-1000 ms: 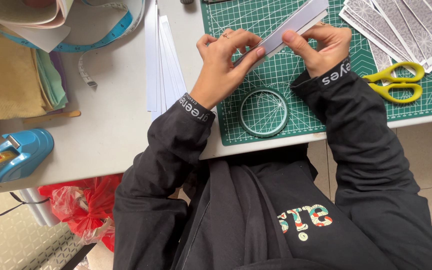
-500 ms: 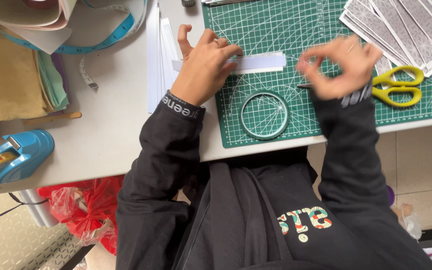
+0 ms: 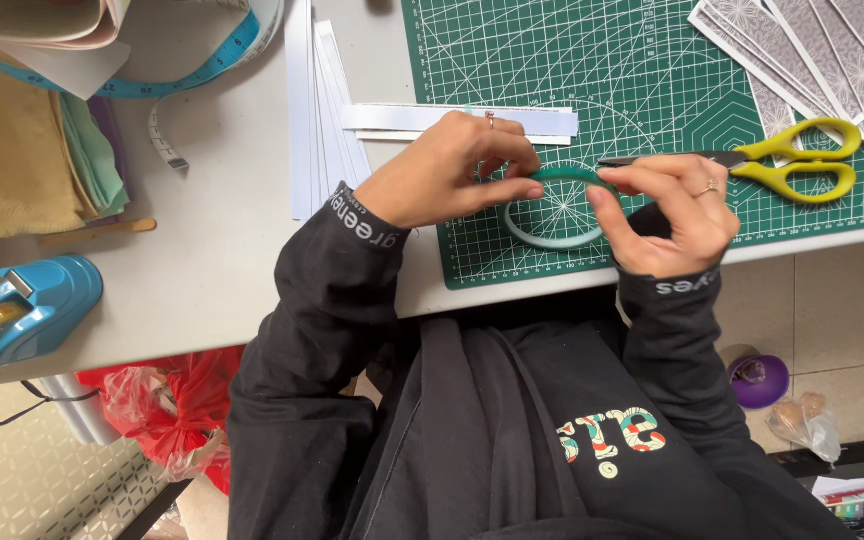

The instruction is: The person cuts lengths of white ribbon from a roll using scissors on a green cutting mat, then folds and presses the cut ribbon pieces by hand and applies small pieces of tape to them, stacking the finished strips on the table.

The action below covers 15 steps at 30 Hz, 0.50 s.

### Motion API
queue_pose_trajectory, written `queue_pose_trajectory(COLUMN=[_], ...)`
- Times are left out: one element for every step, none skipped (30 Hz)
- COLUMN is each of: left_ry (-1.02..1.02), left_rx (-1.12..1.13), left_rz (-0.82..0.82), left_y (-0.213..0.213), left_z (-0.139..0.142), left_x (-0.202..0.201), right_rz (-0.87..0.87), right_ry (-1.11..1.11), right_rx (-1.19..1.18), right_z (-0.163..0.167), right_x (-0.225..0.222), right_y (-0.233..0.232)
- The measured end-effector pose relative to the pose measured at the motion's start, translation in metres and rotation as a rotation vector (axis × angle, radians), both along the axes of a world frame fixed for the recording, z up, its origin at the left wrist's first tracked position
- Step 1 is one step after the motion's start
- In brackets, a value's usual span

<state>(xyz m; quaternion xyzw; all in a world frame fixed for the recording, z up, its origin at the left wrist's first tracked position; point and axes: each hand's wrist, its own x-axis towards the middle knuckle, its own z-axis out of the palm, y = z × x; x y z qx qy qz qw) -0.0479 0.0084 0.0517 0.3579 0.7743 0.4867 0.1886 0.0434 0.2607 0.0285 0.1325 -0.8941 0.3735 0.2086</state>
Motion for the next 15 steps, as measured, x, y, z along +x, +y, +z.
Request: queue_pose_trajectory(left_ry=[0.051,0.100,0.123,0.146,0.171,0.191,0.211,0.230,0.259,0.288,0.318,0.310,0.303,0.295,0.295], left_rx=[0.062,0.123,0.139,0.156,0.172,0.166,0.161,0.154,0.147,0.140,0.135,0.144,0.153,0.161,0.173], left_rz=[-0.022,-0.044,-0.050,-0.056,-0.061,-0.065,-0.068,-0.071,-0.068,-0.066,-0.065,-0.067,-0.068,-0.068,-0.088], left_y=[0.000,0.000,0.000,0.000,0.000,0.000,0.001,0.001,0.001,0.001,0.001,0.001,0.001,0.001,0.001], left_z=[0.000,0.000,0.000,-0.001,-0.001,-0.001,-0.001,-0.001,-0.001,-0.001,-0.001,-0.001,-0.001,-0.001,-0.001], left_x=[-0.001,-0.001,-0.001,-0.001,-0.001,-0.001,-0.001,-0.001,0.000,0.001,0.001,0.002,0.002,0.002,0.003], right_rz=[0.024,0.049,0.072,0.093,0.114,0.136,0.140,0.144,0.148,0.140,0.131,0.122,0.135,0.148,0.162], right_ry=[-0.031,-0.063,-0.098,-0.124,-0.149,-0.173,-0.191,-0.210,-0.227,-0.252,-0.276,-0.300,-0.293,-0.287,-0.282], right_rx=[-0.035,-0.070,-0.105,-0.140,-0.175,-0.210,-0.217,-0.224,-0.231,-0.228,-0.224,-0.220,-0.207,-0.194,-0.181], right_z=[0.002,0.005,0.007,0.009,0.011,0.012,0.014,0.016,0.018,0.019,0.021,0.023,0.025,0.027,0.030], right_x=[0.001,0.001,0.001,0.001,0.001,0.001,0.001,0.002,0.003,0.003,0.004,0.003,0.002,-0.001,-0.004], right_y=[0.002,0.004,0.005,0.006,0.006,0.006,0.006,0.006,0.006,0.007,0.007,0.008,0.009,0.010,0.011])
